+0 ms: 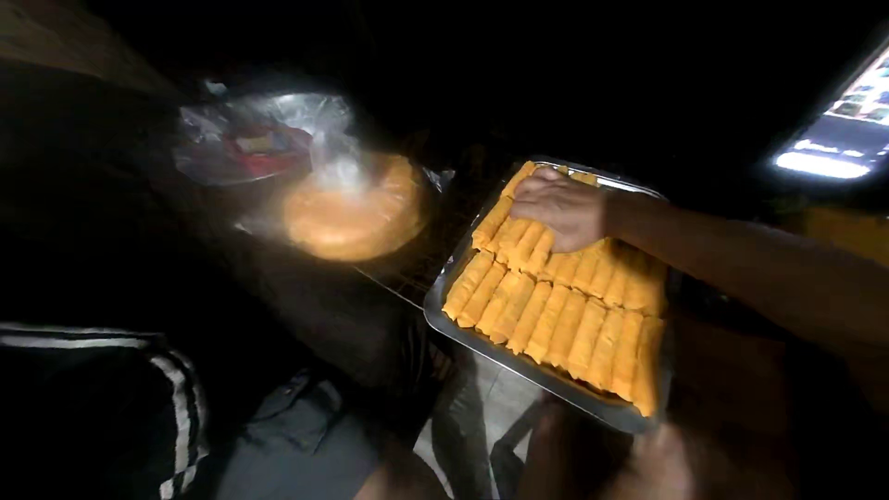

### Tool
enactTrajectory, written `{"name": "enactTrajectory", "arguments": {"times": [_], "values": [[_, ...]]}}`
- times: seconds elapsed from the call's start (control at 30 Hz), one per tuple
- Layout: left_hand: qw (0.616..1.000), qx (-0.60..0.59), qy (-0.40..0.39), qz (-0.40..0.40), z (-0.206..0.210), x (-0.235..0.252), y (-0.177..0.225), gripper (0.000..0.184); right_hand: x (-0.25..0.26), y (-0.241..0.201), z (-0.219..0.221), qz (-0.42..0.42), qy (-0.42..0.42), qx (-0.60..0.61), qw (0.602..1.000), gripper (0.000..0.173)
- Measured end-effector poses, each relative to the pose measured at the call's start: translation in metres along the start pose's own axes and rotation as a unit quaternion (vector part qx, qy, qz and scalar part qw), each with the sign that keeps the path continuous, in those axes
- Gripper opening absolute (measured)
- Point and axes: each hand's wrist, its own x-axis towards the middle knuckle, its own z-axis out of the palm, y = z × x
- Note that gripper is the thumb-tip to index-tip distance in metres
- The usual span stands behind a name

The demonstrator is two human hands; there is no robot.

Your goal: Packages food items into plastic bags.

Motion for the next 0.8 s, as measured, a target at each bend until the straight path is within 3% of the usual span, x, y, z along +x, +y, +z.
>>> {"name": "enactTrajectory", "arguments": {"times": [0.13,0.23,0.33,0.43,0.5,0.6,0.63,0.67,0.7,0.77,0.8], "values": [[0.995,0.003,-0.103,-0.011,-0.007,-0.006,0.002,0.034,-0.005,0.003,0.005,-0.033,0.036,0.007,0.999,0.065],[0.998,0.039,-0.038,0.034,-0.002,-0.002,-0.003,0.022,-0.01,0.002,0.002,-0.024,0.028,0.012,0.999,0.068],[0.999,-0.001,-0.03,-0.014,0.002,0.005,0.0,0.038,-0.022,-0.006,-0.004,0.006,0.025,0.017,1.0,0.066],[0.999,-0.021,0.019,0.032,0.008,0.004,-0.003,0.032,-0.053,-0.019,-0.007,0.038,0.102,0.093,0.99,0.068],[0.998,-0.044,-0.055,-0.003,-0.016,0.004,0.01,0.032,-0.084,-0.037,-0.009,0.105,0.159,0.181,0.965,0.071],[0.98,-0.031,-0.165,-0.104,-0.046,0.009,0.029,0.035,-0.151,-0.064,-0.001,0.204,0.23,0.299,0.903,0.069],[0.985,-0.023,-0.143,-0.099,-0.046,0.005,0.03,0.035,-0.179,-0.073,0.005,0.246,0.241,0.339,0.876,0.069],[0.996,-0.014,-0.066,-0.061,-0.034,-0.002,0.023,0.032,-0.206,-0.085,0.008,0.298,0.242,0.398,0.833,0.069],[1.0,0.01,-0.015,-0.025,-0.026,-0.004,0.018,0.033,-0.232,-0.099,0.012,0.346,0.252,0.473,0.77,0.068],[0.998,0.05,0.039,0.025,-0.021,-0.002,0.015,0.031,-0.277,-0.131,0.021,0.368,0.307,0.594,0.647,0.053],[0.996,0.049,0.057,0.042,-0.021,-0.001,0.015,0.03,-0.299,-0.145,0.029,0.343,0.317,0.645,0.606,0.05]]}}
